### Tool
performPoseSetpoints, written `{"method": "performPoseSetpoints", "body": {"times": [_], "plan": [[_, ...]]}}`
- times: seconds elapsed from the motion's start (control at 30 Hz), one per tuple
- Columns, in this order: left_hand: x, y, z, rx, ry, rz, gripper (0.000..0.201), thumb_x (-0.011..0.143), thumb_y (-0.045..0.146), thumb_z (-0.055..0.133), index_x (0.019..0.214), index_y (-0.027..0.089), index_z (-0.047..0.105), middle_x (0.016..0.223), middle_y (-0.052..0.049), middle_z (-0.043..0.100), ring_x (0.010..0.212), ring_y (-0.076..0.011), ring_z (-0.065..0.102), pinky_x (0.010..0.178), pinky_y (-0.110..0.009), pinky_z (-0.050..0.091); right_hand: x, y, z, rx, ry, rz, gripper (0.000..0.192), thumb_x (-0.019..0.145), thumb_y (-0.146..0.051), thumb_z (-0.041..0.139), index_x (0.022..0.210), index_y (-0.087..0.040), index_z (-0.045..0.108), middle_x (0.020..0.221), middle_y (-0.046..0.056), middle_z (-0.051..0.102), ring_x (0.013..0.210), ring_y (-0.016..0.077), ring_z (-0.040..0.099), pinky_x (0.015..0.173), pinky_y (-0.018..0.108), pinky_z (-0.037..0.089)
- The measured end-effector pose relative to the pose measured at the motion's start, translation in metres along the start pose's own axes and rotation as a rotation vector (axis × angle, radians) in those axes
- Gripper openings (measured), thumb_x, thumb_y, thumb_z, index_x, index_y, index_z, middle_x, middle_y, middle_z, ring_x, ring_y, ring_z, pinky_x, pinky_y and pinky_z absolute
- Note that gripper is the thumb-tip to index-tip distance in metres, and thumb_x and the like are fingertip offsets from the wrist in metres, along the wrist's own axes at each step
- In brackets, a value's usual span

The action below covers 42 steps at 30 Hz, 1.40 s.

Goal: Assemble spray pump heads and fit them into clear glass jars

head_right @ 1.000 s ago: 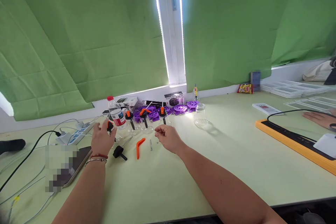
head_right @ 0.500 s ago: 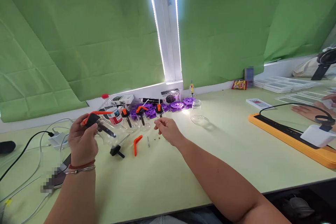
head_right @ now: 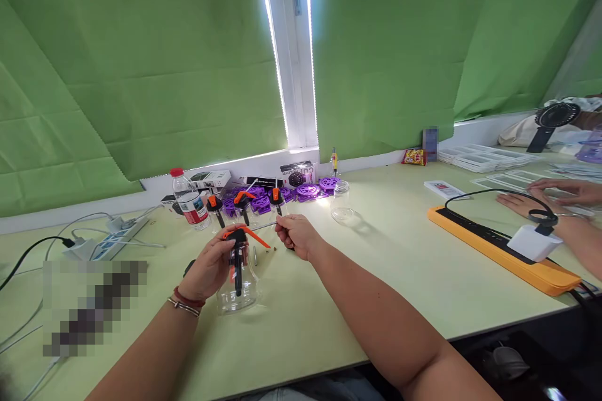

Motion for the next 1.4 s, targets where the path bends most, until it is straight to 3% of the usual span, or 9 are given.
{"method": "performPoseSetpoints", "body": {"times": [0.17, 0.37, 0.47, 0.67, 0.8, 0.97, 1.17, 1.27, 1.4], "plan": [[0.007, -0.007, -0.002, 0.008, 0.087, -0.033, 0.027, 0.074, 0.042, 0.060, 0.080, 0.017, 0.053, 0.066, 0.002, 0.055, 0.053, -0.0114, 0.053, 0.047, -0.025, 0.045, -0.002, -0.002, 0.002, -0.163, -0.117, -0.173, 0.030, 0.070, -0.043, 0.066, 0.070, -0.013, 0.062, 0.057, -0.001, 0.058, 0.043, 0.0047, 0.040, 0.041, 0.019, 0.028], [0.006, -0.006, -0.006, 0.034, 0.056, -0.037, 0.026, 0.075, 0.041, 0.060, 0.082, 0.017, 0.053, 0.069, 0.002, 0.056, 0.054, -0.0108, 0.054, 0.048, -0.024, 0.046, -0.001, 0.003, 0.003, -0.204, -0.009, -0.076, 0.040, 0.075, -0.051, 0.060, 0.061, -0.014, 0.056, 0.042, -0.005, 0.047, 0.034, 0.0030, 0.030, 0.036, 0.019, 0.021], [0.007, -0.008, -0.009, 0.061, 0.076, -0.038, 0.027, 0.074, 0.042, 0.060, 0.082, 0.017, 0.053, 0.068, 0.002, 0.057, 0.053, -0.0110, 0.054, 0.048, -0.025, 0.047, 0.000, 0.003, 0.003, -0.153, -0.026, -0.116, 0.032, 0.067, -0.043, 0.071, 0.068, -0.015, 0.057, 0.051, -0.004, 0.054, 0.039, 0.0036, 0.037, 0.037, 0.018, 0.025], [0.011, -0.011, -0.017, 0.064, 0.091, -0.065, 0.028, 0.074, 0.044, 0.058, 0.084, 0.018, 0.054, 0.067, 0.002, 0.058, 0.051, -0.0113, 0.055, 0.048, -0.025, 0.046, 0.003, 0.005, 0.000, -0.149, 0.004, -0.059, 0.033, 0.072, -0.044, 0.066, 0.065, -0.014, 0.055, 0.047, -0.004, 0.052, 0.034, 0.0031, 0.035, 0.035, 0.018, 0.025], [0.010, -0.010, -0.016, 0.056, 0.097, -0.085, 0.027, 0.074, 0.043, 0.059, 0.083, 0.019, 0.053, 0.064, 0.003, 0.056, 0.050, -0.0116, 0.054, 0.045, -0.025, 0.045, 0.005, 0.009, 0.000, -0.084, -0.044, -0.073, 0.029, 0.067, -0.038, 0.072, 0.071, -0.014, 0.056, 0.060, 0.000, 0.060, 0.043, 0.0054, 0.047, 0.038, 0.018, 0.033], [0.009, -0.009, -0.015, 0.044, 0.087, -0.099, 0.027, 0.074, 0.043, 0.059, 0.081, 0.017, 0.055, 0.066, 0.002, 0.057, 0.049, -0.0111, 0.054, 0.046, -0.025, 0.046, 0.006, 0.013, 0.000, -0.137, -0.002, -0.068, 0.029, 0.073, -0.041, 0.066, 0.069, -0.014, 0.056, 0.056, -0.001, 0.059, 0.040, 0.0049, 0.044, 0.035, 0.018, 0.030], [0.010, -0.011, -0.021, -0.062, 0.115, -0.259, 0.025, 0.076, 0.040, 0.058, 0.077, 0.016, 0.054, 0.059, 0.001, 0.056, 0.046, -0.0128, 0.054, 0.041, -0.025, 0.043, 0.009, 0.015, -0.003, -0.236, 0.034, -0.200, 0.017, 0.065, -0.024, 0.069, 0.078, -0.014, 0.064, 0.060, -0.002, 0.060, 0.050, 0.0061, 0.050, 0.048, 0.020, 0.042], [0.011, -0.012, -0.026, -0.119, 0.117, -0.356, 0.025, 0.078, 0.039, 0.055, 0.074, 0.014, 0.054, 0.059, -0.002, 0.058, 0.045, -0.0140, 0.055, 0.041, -0.026, 0.043, 0.009, 0.016, -0.003, -0.294, 0.036, -0.271, 0.016, 0.065, -0.024, 0.069, 0.077, -0.014, 0.066, 0.056, -0.004, 0.057, 0.049, 0.0061, 0.049, 0.052, 0.022, 0.044], [0.012, -0.013, -0.028, -0.140, 0.120, -0.391, 0.023, 0.078, 0.036, 0.054, 0.072, 0.014, 0.055, 0.059, -0.004, 0.059, 0.044, -0.0153, 0.056, 0.041, -0.028, 0.044, 0.009, 0.018, -0.001, -0.171, 0.003, -0.240, 0.025, 0.061, -0.033, 0.074, 0.076, -0.014, 0.066, 0.063, 0.000, 0.061, 0.054, 0.0091, 0.054, 0.053, 0.025, 0.047]]}}
Point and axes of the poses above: each hand's wrist, its own x-axis towards the middle knuckle, its own z-axis out of the palm, y = z × x, the point moved 1 cm from there along x, towards the middle knuckle
